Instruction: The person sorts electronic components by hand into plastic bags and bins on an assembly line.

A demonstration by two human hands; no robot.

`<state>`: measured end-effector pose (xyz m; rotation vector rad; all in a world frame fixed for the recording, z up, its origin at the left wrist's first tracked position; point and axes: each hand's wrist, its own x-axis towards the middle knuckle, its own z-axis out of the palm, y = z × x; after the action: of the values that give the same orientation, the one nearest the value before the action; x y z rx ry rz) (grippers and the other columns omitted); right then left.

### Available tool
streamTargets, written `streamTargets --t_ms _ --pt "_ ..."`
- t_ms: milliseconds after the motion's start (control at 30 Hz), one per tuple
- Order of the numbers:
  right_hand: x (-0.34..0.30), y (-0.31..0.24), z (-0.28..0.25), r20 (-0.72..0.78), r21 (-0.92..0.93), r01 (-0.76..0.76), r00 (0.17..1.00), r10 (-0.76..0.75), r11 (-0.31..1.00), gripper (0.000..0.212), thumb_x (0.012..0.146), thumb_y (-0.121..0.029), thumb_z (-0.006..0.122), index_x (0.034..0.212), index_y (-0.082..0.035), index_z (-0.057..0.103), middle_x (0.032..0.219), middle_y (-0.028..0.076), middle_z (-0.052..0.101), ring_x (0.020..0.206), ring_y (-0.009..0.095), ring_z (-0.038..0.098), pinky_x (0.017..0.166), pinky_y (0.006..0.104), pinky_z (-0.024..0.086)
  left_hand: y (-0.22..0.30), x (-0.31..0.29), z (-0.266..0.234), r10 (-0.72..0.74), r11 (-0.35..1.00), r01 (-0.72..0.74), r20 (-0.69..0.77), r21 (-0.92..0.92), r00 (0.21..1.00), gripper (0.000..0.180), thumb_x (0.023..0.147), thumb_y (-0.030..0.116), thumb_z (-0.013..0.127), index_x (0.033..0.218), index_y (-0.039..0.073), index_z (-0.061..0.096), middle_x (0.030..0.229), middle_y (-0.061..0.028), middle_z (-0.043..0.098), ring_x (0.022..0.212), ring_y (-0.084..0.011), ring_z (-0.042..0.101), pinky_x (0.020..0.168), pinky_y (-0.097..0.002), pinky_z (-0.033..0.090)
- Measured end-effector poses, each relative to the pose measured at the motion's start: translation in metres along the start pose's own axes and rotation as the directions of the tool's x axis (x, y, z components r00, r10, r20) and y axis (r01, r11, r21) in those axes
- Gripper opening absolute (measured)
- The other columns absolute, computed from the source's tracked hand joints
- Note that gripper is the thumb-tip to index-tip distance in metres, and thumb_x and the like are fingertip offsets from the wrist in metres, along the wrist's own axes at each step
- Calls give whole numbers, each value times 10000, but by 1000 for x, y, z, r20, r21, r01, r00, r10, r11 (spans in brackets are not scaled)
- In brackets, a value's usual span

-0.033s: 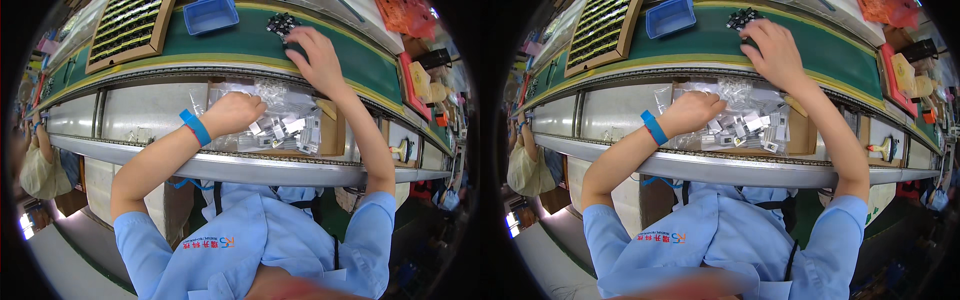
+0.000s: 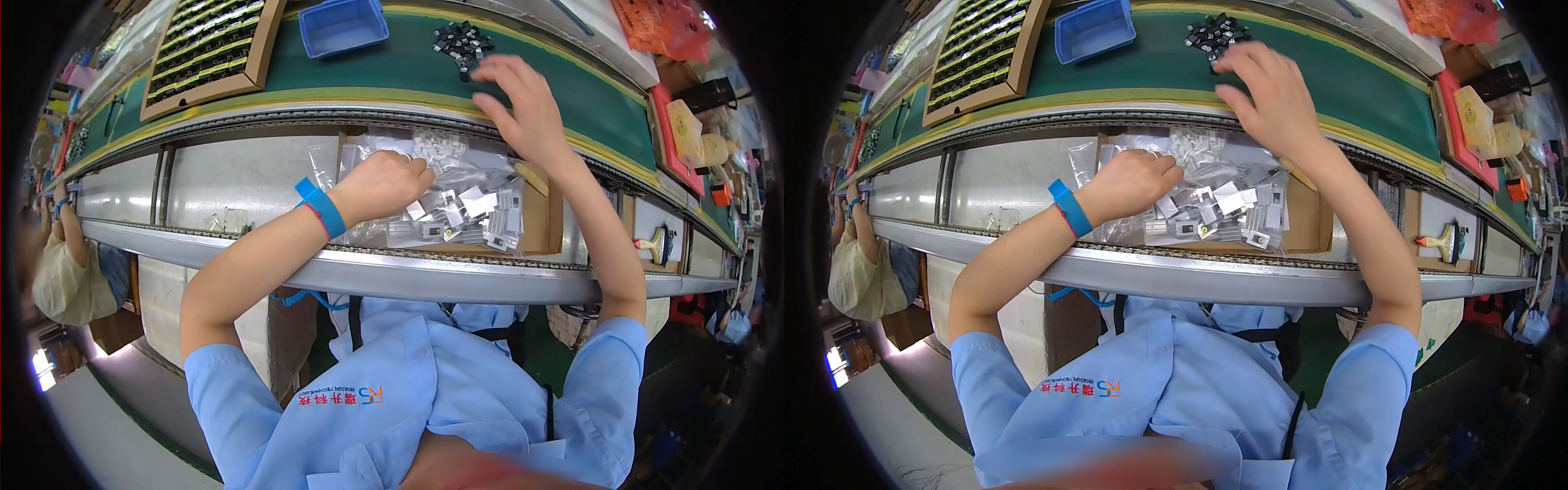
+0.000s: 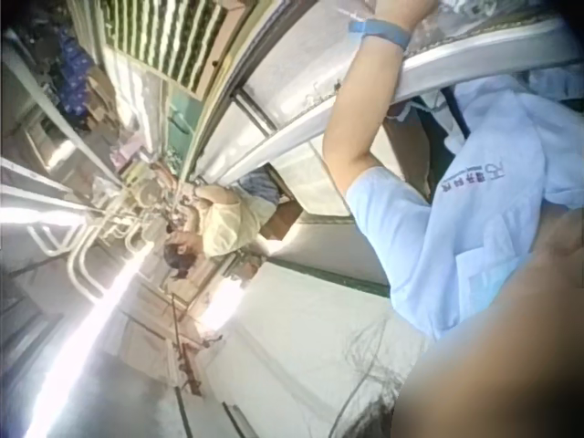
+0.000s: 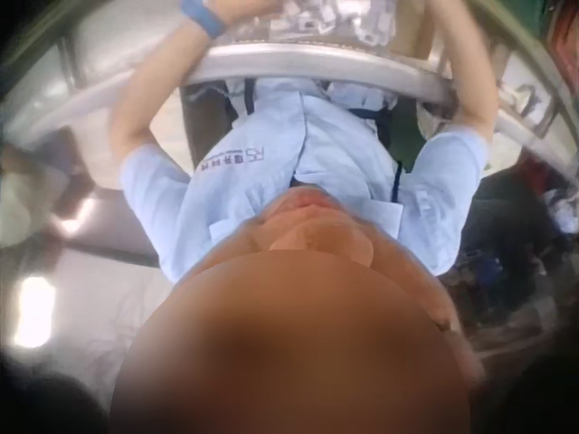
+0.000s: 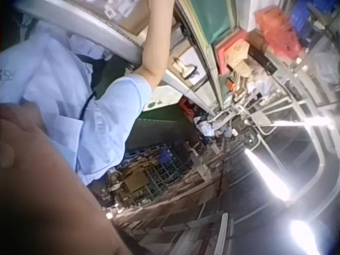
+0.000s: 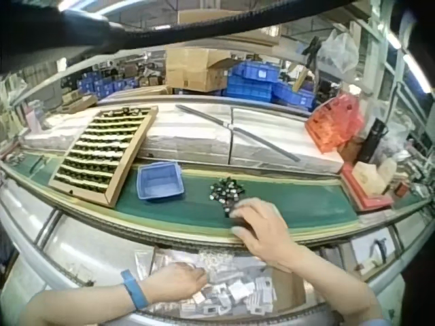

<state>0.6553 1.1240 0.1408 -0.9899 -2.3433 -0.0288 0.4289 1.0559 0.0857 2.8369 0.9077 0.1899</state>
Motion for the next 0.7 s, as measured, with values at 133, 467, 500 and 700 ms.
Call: streamTargets --t_ms 133,467,500,700 --pt "-38 -28 -34 181 286 -150 978 100 946 461 698 -219 674 1109 -80 519 1127 103 508 1049 293 487 888 375 376 11 13 -22 -220 965 169 -268 -199 938 134 773 169 574 819 50 532 740 -104 525 750 -261 571 623 -362 459" --pt "-62 -43 -31 548 834 -551 818 176 -33 805 743 -347 686 1328 -5 252 1256 144 434 1149 240 441 972 391 349 39 50 -94 -509 -338 -254 -51 -906 859 254 901 160 352 997 -14 510 982 -123 593 972 -202 570 859 -333 446" --pt "-67 -47 -29 565 825 -553 814 138 -116 723 764 -317 672 1300 -11 297 1204 139 473 1093 222 485 916 353 390 45 52 -96 -544 -405 -301 -38 -864 839 212 893 144 387 966 -10 513 954 -110 594 920 -186 577 824 -315 453" --pt "-65 -52 -44 667 737 -614 727 159 -283 449 812 -202 614 1166 1 425 934 99 591 717 165 609 560 234 483 31 42 -90 -597 -301 -330 -93 -895 797 319 875 182 516 1134 19 425 998 -93 578 897 -164 573 790 -279 448"
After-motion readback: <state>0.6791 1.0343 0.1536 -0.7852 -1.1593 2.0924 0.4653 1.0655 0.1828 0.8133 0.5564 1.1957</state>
